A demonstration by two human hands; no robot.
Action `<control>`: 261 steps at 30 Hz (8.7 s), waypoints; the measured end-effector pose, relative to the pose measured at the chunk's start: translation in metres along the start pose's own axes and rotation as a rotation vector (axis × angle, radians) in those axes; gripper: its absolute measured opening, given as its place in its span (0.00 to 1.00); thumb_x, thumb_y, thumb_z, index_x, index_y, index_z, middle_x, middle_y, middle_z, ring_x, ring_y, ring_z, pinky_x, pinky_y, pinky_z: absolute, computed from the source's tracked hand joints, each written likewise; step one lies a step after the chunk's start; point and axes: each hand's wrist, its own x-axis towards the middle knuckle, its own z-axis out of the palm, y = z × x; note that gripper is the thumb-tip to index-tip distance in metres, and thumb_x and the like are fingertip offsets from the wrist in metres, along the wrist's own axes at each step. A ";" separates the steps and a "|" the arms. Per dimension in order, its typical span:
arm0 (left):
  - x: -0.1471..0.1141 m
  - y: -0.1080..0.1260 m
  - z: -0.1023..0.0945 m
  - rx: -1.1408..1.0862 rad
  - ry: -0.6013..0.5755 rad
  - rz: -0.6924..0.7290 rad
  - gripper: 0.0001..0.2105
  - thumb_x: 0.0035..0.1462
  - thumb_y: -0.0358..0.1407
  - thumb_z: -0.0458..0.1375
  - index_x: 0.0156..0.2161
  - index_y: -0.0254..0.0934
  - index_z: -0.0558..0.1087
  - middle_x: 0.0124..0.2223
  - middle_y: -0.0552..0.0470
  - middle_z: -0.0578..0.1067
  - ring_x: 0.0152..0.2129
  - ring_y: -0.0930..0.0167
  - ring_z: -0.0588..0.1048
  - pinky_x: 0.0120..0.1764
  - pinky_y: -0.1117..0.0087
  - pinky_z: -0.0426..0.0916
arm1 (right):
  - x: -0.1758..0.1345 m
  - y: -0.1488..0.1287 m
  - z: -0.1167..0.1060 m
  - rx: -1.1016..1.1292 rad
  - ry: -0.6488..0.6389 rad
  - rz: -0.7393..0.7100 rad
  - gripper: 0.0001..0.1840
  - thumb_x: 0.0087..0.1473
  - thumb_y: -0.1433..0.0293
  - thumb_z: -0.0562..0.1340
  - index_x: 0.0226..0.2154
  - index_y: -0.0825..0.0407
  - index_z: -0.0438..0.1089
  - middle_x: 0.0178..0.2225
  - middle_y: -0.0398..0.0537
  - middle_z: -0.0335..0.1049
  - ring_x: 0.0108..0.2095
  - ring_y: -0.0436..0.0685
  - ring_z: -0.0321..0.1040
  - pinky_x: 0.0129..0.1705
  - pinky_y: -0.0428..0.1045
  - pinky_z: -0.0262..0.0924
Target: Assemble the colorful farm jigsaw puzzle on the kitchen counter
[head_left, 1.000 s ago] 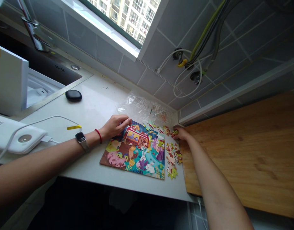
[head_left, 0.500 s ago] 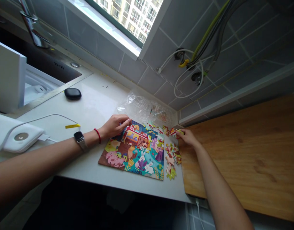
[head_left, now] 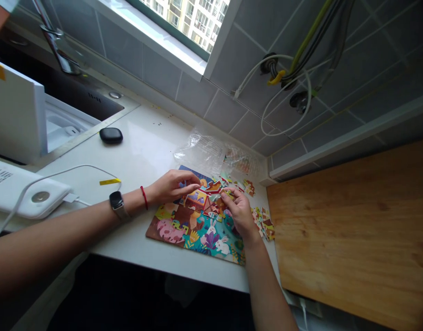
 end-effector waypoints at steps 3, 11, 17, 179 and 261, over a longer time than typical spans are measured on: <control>0.000 0.001 0.001 0.034 -0.054 0.045 0.13 0.70 0.41 0.56 0.40 0.35 0.79 0.33 0.49 0.80 0.27 0.73 0.76 0.33 0.72 0.69 | 0.003 0.004 0.021 0.032 -0.074 0.000 0.23 0.48 0.53 0.76 0.40 0.49 0.75 0.30 0.41 0.77 0.26 0.51 0.74 0.31 0.46 0.71; 0.003 0.005 -0.002 0.054 0.053 -0.102 0.16 0.70 0.40 0.55 0.32 0.35 0.76 0.26 0.53 0.75 0.23 0.76 0.69 0.29 0.74 0.65 | 0.004 0.027 0.022 0.041 0.022 -0.072 0.19 0.53 0.54 0.72 0.42 0.48 0.77 0.37 0.46 0.79 0.34 0.55 0.77 0.38 0.49 0.74; 0.003 0.010 0.001 0.007 0.156 -0.197 0.18 0.68 0.38 0.54 0.25 0.35 0.70 0.29 0.51 0.77 0.25 0.75 0.72 0.30 0.73 0.67 | 0.004 0.029 0.015 0.161 0.195 -0.075 0.20 0.47 0.57 0.76 0.37 0.47 0.70 0.35 0.41 0.73 0.30 0.51 0.72 0.33 0.47 0.71; 0.004 0.002 0.000 -0.079 0.216 -0.341 0.18 0.68 0.42 0.56 0.30 0.33 0.77 0.22 0.55 0.73 0.18 0.79 0.65 0.21 0.78 0.60 | -0.015 0.026 0.036 -0.802 -0.333 -0.547 0.24 0.59 0.69 0.69 0.57 0.46 0.74 0.53 0.54 0.74 0.55 0.63 0.73 0.58 0.58 0.71; -0.109 0.083 -0.021 0.626 -0.515 -0.188 0.22 0.64 0.47 0.63 0.62 0.49 0.74 0.68 0.49 0.69 0.52 0.59 0.80 0.53 0.58 0.77 | 0.005 0.044 0.026 -1.200 -0.214 -0.751 0.23 0.66 0.60 0.62 0.57 0.54 0.74 0.61 0.67 0.71 0.65 0.74 0.65 0.62 0.68 0.62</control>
